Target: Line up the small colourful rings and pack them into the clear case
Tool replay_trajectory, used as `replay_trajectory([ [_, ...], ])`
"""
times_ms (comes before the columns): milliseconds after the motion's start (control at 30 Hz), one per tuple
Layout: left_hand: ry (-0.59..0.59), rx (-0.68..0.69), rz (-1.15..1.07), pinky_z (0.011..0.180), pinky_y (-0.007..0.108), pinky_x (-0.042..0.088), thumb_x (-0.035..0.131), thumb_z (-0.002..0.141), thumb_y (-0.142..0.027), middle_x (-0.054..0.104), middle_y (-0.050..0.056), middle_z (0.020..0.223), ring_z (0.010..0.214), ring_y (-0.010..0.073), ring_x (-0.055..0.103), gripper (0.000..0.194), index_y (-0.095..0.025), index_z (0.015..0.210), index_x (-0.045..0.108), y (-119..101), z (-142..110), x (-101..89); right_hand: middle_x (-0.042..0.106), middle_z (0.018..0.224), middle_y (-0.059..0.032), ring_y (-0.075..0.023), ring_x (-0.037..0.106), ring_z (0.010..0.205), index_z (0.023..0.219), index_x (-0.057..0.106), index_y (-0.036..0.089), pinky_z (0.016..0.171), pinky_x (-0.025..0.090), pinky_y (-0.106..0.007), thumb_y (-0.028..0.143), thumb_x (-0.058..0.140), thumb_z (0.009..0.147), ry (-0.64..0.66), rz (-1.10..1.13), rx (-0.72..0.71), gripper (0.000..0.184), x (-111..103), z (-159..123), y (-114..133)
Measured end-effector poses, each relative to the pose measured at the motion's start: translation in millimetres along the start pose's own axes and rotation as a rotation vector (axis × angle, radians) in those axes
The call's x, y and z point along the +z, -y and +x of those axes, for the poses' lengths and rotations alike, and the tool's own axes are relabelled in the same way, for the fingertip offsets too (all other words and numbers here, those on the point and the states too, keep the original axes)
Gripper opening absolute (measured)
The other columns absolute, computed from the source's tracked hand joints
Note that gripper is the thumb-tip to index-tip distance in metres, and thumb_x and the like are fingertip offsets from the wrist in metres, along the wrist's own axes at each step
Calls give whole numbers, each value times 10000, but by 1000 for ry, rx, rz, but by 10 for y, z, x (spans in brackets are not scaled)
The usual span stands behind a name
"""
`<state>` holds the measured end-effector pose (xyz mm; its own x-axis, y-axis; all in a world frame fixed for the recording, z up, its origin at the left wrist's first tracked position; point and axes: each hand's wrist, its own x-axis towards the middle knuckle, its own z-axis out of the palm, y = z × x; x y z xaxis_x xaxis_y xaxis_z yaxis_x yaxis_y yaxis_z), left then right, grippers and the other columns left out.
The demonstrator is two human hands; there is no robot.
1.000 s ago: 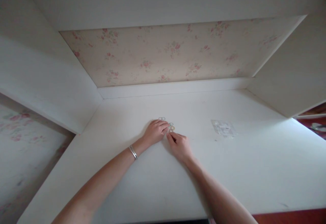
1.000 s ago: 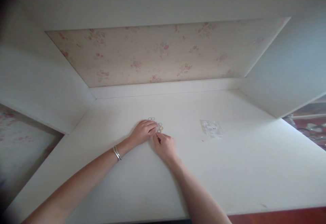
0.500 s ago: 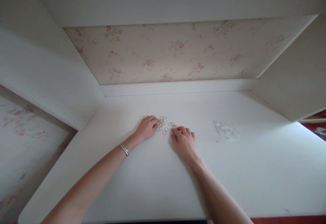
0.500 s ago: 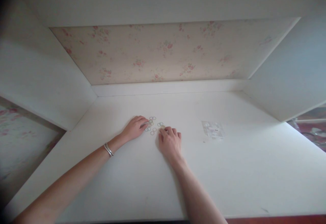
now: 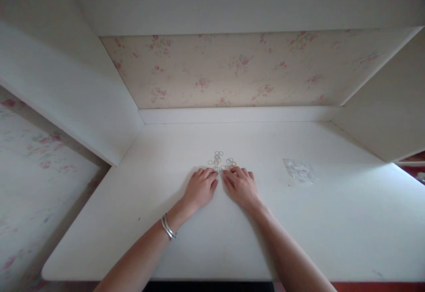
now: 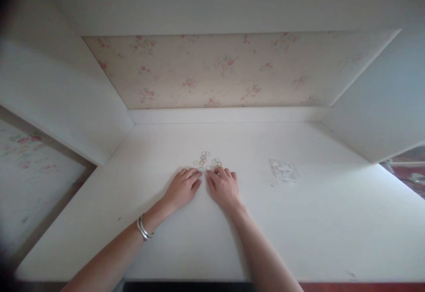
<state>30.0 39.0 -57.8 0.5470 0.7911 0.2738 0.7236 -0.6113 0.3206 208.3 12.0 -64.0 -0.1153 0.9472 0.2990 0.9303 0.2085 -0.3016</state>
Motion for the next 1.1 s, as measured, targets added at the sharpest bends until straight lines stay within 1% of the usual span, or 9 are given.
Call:
replay_trajectory([
  [233, -29, -34, 92, 864, 420, 410, 417, 909, -348, 558, 92, 1167, 1036, 263, 483, 311, -238, 1164, 557, -23, 108, 30, 575, 1113, -66, -230, 484, 976, 1183, 573, 327, 794, 300, -368, 367, 433, 917, 2, -106, 109, 303, -46, 79, 24],
  [333, -47, -51, 108, 887, 435, 405, 430, 900, -370, 513, 105, 1238, 1091, 285, 459, 339, -233, 1189, 543, -10, 53, 5, 565, 1167, -80, -238, 486, 1005, 1220, 546, 297, 803, 307, -369, 351, 445, 910, -15, -106, 111, 331, -56, 48, 39],
  [400, -52, -65, 95, 895, 420, 411, 441, 895, -370, 503, 100, 1249, 1087, 275, 472, 355, -240, 1215, 521, 6, -35, -30, 586, 1137, -77, -227, 499, 993, 1181, 572, 275, 817, 313, -361, 334, 433, 916, -27, -80, 95, 305, -51, -5, 55],
  [467, -40, -77, 62, 891, 387, 425, 443, 896, -355, 525, 86, 1209, 1042, 247, 509, 339, -249, 1207, 522, 30, -145, -75, 621, 1055, -67, -207, 519, 957, 1096, 616, 252, 823, 325, -340, 313, 417, 924, -32, -30, 93, 270, -32, -66, 65],
  [567, -3, -106, -13, 857, 336, 447, 421, 909, -319, 585, 59, 1082, 947, 204, 563, 263, -252, 1113, 573, 77, -302, -137, 644, 937, -53, -179, 547, 888, 981, 649, 222, 805, 352, -296, 296, 399, 928, -9, 53, 118, 267, 10, -123, 62],
  [667, 39, -132, -113, 802, 293, 457, 393, 922, -285, 630, 31, 961, 871, 173, 593, 235, -246, 992, 615, 120, -397, -181, 641, 932, -42, -164, 564, 868, 990, 648, 222, 798, 367, -270, 293, 409, 915, 38, 76, 160, 260, 34, -100, 61],
  [833, 67, -137, -259, 736, 242, 439, 403, 917, -253, 659, 6, 830, 785, 141, 599, 252, -226, 846, 643, 170, -405, -228, 600, 1079, -51, -163, 582, 854, 1192, 561, 264, 768, 379, -277, 325, 418, 901, 102, 12, 230, 330, 38, 44, 99],
  [933, 56, -151, -309, 710, 232, 428, 408, 912, -260, 663, 9, 804, 757, 136, 593, 258, -216, 837, 652, 193, -394, -241, 594, 1050, -42, -164, 584, 821, 1123, 601, 284, 744, 376, -284, 344, 401, 911, 87, -12, 230, 298, 74, 97, 99],
  [1100, 69, -180, -311, 722, 235, 418, 411, 908, -284, 680, 15, 832, 778, 145, 600, 272, -222, 853, 670, 206, -411, -225, 565, 994, -34, -133, 576, 767, 957, 660, 252, 687, 381, -250, 322, 446, 896, 85, 81, 242, 233, 155, 120, 14],
])
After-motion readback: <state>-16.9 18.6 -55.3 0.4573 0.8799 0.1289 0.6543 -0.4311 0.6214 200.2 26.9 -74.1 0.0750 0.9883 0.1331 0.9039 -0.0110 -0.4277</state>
